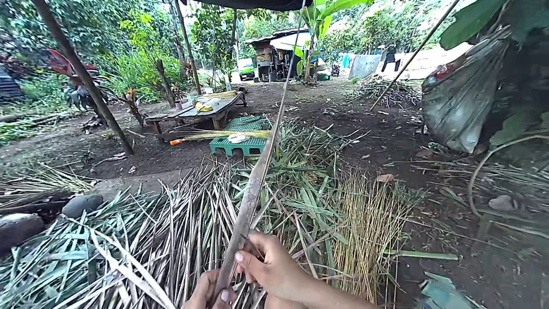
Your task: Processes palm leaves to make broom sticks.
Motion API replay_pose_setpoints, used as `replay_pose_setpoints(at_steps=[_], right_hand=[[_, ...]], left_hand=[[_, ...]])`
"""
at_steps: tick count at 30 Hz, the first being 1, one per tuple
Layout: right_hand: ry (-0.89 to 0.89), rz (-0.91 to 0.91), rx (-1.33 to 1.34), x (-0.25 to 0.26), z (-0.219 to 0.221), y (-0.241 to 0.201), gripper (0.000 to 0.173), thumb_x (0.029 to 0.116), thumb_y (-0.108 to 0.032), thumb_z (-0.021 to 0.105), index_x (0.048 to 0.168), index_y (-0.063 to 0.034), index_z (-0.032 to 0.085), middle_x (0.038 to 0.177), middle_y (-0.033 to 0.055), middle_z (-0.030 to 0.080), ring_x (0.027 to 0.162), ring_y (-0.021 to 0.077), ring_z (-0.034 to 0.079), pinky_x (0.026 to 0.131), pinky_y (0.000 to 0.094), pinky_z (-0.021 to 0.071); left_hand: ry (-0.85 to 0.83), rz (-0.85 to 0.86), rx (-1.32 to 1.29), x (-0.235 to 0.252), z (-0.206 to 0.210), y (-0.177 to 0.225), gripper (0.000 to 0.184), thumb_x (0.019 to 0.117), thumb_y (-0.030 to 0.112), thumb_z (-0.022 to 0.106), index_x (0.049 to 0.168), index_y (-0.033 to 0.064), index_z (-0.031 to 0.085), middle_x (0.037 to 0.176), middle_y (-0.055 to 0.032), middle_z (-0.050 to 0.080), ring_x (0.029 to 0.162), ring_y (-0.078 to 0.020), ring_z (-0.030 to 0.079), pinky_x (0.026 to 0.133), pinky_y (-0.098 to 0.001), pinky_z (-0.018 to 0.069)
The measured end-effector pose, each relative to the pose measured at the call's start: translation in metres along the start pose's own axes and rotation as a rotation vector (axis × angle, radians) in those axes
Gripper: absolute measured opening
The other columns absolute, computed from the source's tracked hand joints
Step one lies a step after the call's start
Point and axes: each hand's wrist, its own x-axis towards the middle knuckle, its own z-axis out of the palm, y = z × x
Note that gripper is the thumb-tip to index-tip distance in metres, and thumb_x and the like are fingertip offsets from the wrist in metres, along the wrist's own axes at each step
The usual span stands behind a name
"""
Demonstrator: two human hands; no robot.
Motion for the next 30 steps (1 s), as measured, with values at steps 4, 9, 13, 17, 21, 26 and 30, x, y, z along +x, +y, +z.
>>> replay_pose_setpoints(at_steps=[4, 9, 13, 17, 21, 26, 30], right_hand=[[0.037, -0.058, -0.041, 0.005, 0.01, 0.009, 0.018, 0.1011, -0.014, 0.057, 0.103, 0.0025, 0.064, 0.072, 0.0002, 0.06, 0.062, 0.002, 0.056, 0.061, 0.0205, 0.049], [0.204, -0.173, -0.082, 0.008, 0.021, 0.013, 0.015, 0.0938, -0.009, 0.062, 0.099, 0.0028, 0.068, 0.078, 0.0011, 0.067, 0.069, -0.0004, 0.061, 0.066, 0.0183, 0.0518], [0.268, -0.249, -0.074, 0.01, 0.026, 0.016, 0.019, 0.0891, -0.006, 0.064, 0.103, 0.0043, 0.072, 0.082, 0.0013, 0.07, 0.074, -0.002, 0.062, 0.07, 0.0159, 0.0522], [0.33, -0.32, -0.024, 0.007, 0.037, 0.022, 0.026, 0.0866, 0.0, 0.064, 0.111, 0.0074, 0.069, 0.081, 0.0003, 0.068, 0.072, -0.0033, 0.061, 0.069, 0.0144, 0.0526], [0.378, -0.472, -0.028, -0.005, 0.05, 0.03, 0.024, 0.0886, 0.0, 0.063, 0.11, 0.0086, 0.068, 0.089, 0.005, 0.071, 0.074, -0.0046, 0.061, 0.069, 0.0126, 0.0529], [0.652, -0.476, 0.208, -0.018, 0.025, 0.007, 0.021, 0.0949, -0.005, 0.061, 0.111, -0.016, 0.069, 0.093, -0.0129, 0.071, 0.069, -0.0069, 0.061, 0.06, 0.012, 0.052], [0.631, -0.412, 0.192, -0.021, -0.026, -0.004, 0.019, 0.0952, -0.004, 0.06, 0.113, -0.0068, 0.064, 0.086, -0.0092, 0.068, 0.059, -0.0027, 0.058, 0.052, 0.0136, 0.0506]], left_hand=[[0.159, -0.044, -0.075, 0.009, 0.001, -0.001, 0.013, 0.1029, 0.01, 0.054, 0.106, -0.001, 0.059, 0.081, 0.0039, 0.065, 0.069, -0.0001, 0.062, 0.066, -0.0208, 0.0541], [0.239, -0.021, -0.184, 0.012, 0.005, -0.004, 0.004, 0.1016, 0.003, 0.052, 0.102, 0.0036, 0.056, 0.083, 0.0065, 0.063, 0.069, 0.0005, 0.062, 0.064, -0.0197, 0.0554], [0.253, -0.077, -0.295, 0.01, 0.006, -0.003, 0.009, 0.1026, 0.002, 0.048, 0.101, 0.0089, 0.054, 0.083, 0.0097, 0.063, 0.07, 0.0008, 0.063, 0.064, -0.0189, 0.0554], [0.343, -0.144, -0.371, 0.013, 0.007, -0.005, 0.011, 0.1042, 0.003, 0.045, 0.102, 0.009, 0.054, 0.079, 0.0091, 0.063, 0.067, -0.0009, 0.064, 0.063, -0.0209, 0.0573], [0.594, -0.21, -0.448, 0.027, -0.01, -0.018, 0.011, 0.1071, 0.008, 0.039, 0.111, 0.0072, 0.049, 0.073, 0.0077, 0.059, 0.055, -0.0016, 0.059, 0.05, -0.0196, 0.0539], [0.993, -0.305, -0.381, 0.029, -0.066, -0.075, 0.01, 0.1103, 0.012, 0.035, 0.116, 0.0082, 0.043, 0.074, 0.0077, 0.051, 0.05, 0.002, 0.047, 0.046, -0.0132, 0.0429], [0.87, -0.433, 0.368, -0.008, -0.104, -0.126, 0.056, 0.0946, 0.002, 0.062, 0.144, -0.0165, 0.043, 0.144, -0.0463, 0.038, 0.131, -0.0624, 0.043, 0.108, -0.0719, 0.0337]])
